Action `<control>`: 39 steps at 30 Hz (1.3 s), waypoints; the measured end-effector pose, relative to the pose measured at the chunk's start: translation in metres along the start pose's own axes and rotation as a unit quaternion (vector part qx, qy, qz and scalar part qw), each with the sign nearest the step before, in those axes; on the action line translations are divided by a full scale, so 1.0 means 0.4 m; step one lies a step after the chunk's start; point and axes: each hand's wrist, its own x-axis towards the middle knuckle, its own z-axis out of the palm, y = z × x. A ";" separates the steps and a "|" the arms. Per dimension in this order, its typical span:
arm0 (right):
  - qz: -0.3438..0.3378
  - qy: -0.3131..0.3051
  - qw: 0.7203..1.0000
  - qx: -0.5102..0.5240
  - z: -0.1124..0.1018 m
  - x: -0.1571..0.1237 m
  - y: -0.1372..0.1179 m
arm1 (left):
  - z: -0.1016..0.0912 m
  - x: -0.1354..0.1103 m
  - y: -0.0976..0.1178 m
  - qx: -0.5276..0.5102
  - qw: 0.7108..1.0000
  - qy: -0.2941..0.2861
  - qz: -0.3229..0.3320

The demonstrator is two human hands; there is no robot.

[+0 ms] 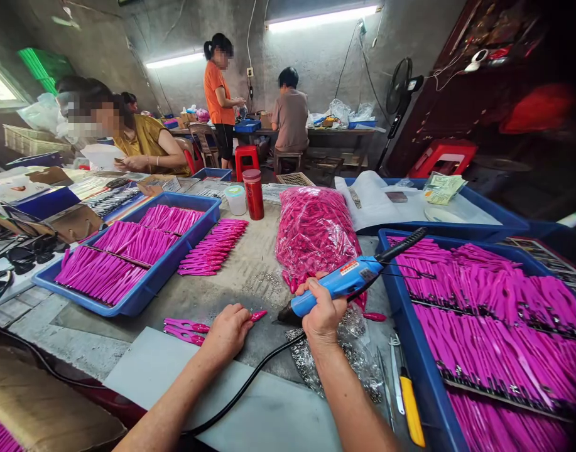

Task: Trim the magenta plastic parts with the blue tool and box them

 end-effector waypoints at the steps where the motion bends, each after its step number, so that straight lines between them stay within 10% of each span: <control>1: 0.001 0.002 1.000 0.003 0.000 0.000 0.000 | 0.001 -0.002 -0.002 -0.003 1.000 0.003 0.003; 12: 0.010 0.011 1.000 0.018 0.002 0.003 0.000 | -0.007 -0.007 -0.013 -0.108 0.992 0.068 -0.014; 39: 0.022 0.028 0.999 0.014 0.004 0.006 0.001 | -0.016 0.012 0.020 -0.026 0.997 -0.031 -0.072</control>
